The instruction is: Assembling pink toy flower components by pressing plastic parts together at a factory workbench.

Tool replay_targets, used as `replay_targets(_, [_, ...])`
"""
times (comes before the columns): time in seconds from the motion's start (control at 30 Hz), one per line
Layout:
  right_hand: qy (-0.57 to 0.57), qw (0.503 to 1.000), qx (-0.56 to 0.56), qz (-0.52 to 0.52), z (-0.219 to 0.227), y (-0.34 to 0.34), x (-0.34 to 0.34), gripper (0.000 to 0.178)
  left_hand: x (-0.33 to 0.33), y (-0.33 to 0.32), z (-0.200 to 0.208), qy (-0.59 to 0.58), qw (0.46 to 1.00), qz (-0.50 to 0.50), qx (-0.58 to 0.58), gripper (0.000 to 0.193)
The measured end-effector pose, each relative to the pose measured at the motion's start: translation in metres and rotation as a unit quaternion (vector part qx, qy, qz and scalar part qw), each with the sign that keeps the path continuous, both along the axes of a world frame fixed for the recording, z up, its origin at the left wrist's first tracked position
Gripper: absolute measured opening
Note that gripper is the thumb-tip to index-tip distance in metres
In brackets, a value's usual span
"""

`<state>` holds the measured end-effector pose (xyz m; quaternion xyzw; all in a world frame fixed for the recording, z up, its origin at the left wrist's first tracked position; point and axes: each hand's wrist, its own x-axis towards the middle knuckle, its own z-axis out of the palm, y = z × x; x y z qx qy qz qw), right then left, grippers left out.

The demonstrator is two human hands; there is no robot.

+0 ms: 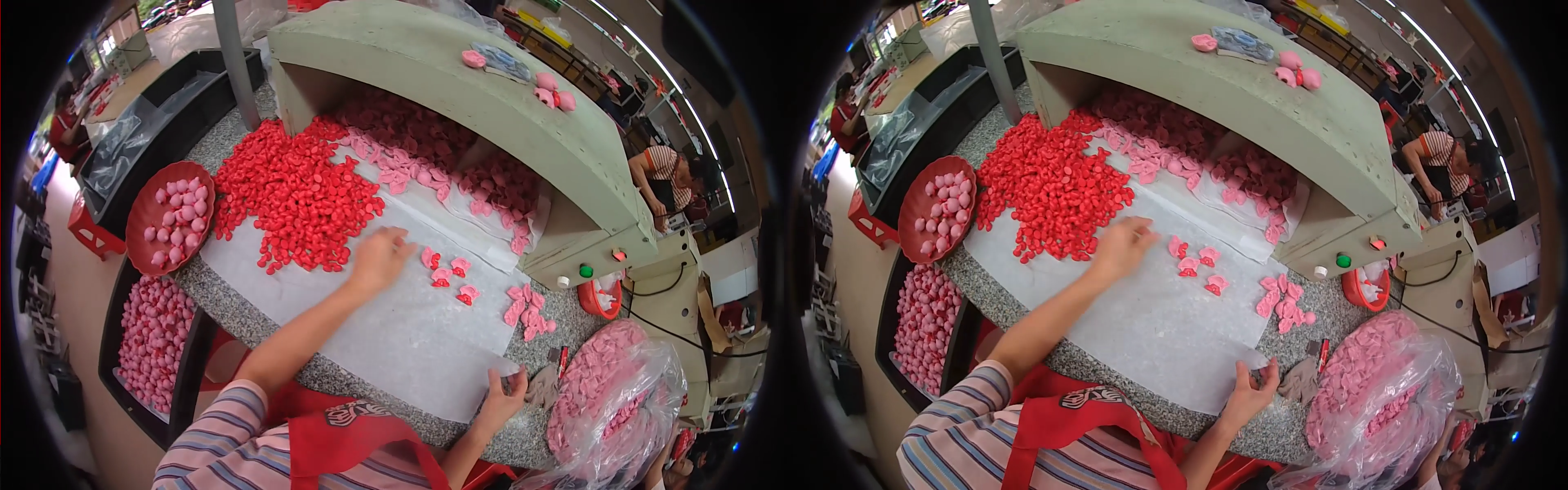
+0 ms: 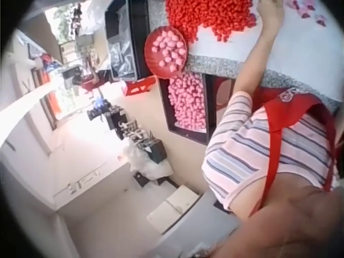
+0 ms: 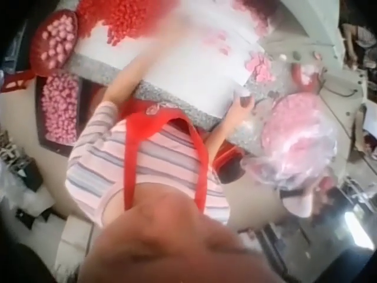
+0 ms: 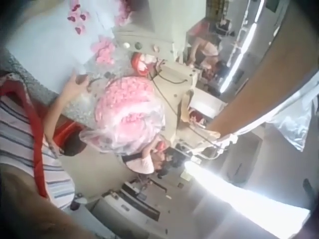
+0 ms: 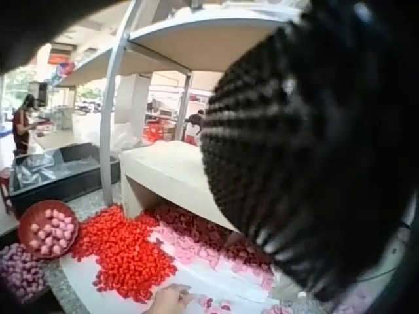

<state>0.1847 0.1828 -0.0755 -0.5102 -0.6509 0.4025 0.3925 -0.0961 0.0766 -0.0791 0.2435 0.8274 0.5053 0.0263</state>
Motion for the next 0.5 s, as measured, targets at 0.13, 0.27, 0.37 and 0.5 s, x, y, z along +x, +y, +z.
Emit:
replay_targets(0.13, [0.0,1.0,0.004,0.016,-0.018,0.009,0.007,0.039,0.022,0.043,-0.019,0.045,0.995,0.041,-0.083,0.019])
replay_targets(0.27, [0.003,1.0,0.023,0.01,-0.027,0.009,0.017,0.028,0.023,0.027,-0.005,-0.045,0.997,0.003,0.06,0.013])
replay_targets(0.37, [0.082,0.993,0.089,-0.017,-0.013,-0.005,0.006,0.025,0.022,0.005,0.013,-0.226,0.928,-0.077,0.285,0.011])
replay_targets(0.5, [0.098,0.995,-0.004,0.028,0.059,-0.041,-0.02,0.026,0.041,-0.034,0.052,-0.436,0.813,-0.147,0.357,0.015])
